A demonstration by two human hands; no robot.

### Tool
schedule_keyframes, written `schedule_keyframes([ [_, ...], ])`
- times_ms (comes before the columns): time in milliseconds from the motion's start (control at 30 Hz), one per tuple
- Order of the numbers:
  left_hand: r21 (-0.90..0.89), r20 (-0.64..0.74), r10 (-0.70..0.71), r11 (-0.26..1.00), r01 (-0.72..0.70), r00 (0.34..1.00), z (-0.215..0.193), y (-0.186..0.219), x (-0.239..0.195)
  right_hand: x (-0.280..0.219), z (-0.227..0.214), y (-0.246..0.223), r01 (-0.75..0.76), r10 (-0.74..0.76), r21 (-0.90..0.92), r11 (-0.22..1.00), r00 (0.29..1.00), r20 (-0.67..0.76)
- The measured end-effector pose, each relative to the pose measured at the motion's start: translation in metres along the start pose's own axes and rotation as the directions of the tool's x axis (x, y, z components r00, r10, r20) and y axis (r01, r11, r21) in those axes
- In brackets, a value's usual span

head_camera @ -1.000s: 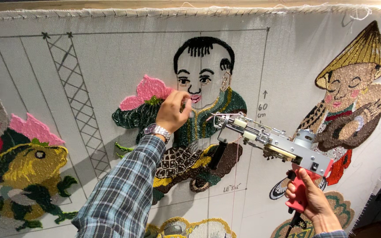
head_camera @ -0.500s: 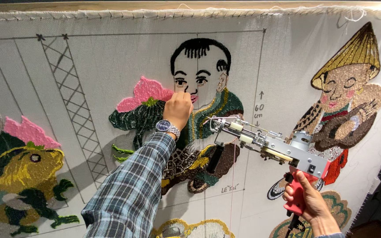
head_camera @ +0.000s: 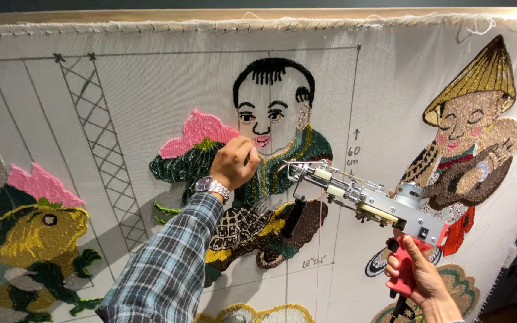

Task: The person uses a handheld tufting gun to apply yarn onto a large canvas stretched on a frame, creating a colorful mural with cartoon figures and a lion dance mask. They guide the tool across different sections, occasionally pausing to adjust the yarn or reposition the canvas.

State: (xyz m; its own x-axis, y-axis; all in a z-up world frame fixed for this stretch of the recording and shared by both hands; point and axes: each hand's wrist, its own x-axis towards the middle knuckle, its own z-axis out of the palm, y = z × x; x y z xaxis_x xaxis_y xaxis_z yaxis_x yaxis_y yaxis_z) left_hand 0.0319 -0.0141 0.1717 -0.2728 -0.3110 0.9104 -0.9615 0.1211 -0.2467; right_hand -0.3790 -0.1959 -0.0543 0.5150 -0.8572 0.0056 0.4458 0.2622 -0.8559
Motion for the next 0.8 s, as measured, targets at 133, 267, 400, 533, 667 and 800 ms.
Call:
schedule_keyframes([
  [133,0.104,0.067,0.052,0.993,-0.059,0.996,0.004,0.005,-0.001,-0.003,0.001,-0.002,0.003,-0.002,0.008,1.000,1.000,-0.007],
  [267,0.466,0.155,0.081,0.873,-0.146,0.985,-0.002,0.015,-0.009,-0.011,0.004,-0.004,-0.018,0.018,0.013,1.000,1.000,-0.022],
  [400,0.594,0.266,0.058,0.776,-0.210,0.962,-0.017,0.020,-0.009,-0.024,0.005,-0.012,-0.075,0.074,-0.007,0.997,0.993,-0.094],
  [533,0.603,0.323,0.083,0.750,-0.273,0.943,-0.020,0.019,-0.012,-0.033,0.006,-0.011,-0.045,0.044,-0.006,0.999,0.996,-0.084],
  [667,0.636,0.350,0.014,0.731,-0.248,0.937,-0.016,0.021,-0.009,-0.039,0.005,-0.013,-0.034,0.033,-0.006,0.999,0.996,-0.083],
  [800,0.660,0.300,-0.029,0.728,-0.186,0.953,-0.017,0.027,-0.010,-0.049,0.001,-0.011,-0.035,0.034,-0.009,0.999,0.997,-0.068],
])
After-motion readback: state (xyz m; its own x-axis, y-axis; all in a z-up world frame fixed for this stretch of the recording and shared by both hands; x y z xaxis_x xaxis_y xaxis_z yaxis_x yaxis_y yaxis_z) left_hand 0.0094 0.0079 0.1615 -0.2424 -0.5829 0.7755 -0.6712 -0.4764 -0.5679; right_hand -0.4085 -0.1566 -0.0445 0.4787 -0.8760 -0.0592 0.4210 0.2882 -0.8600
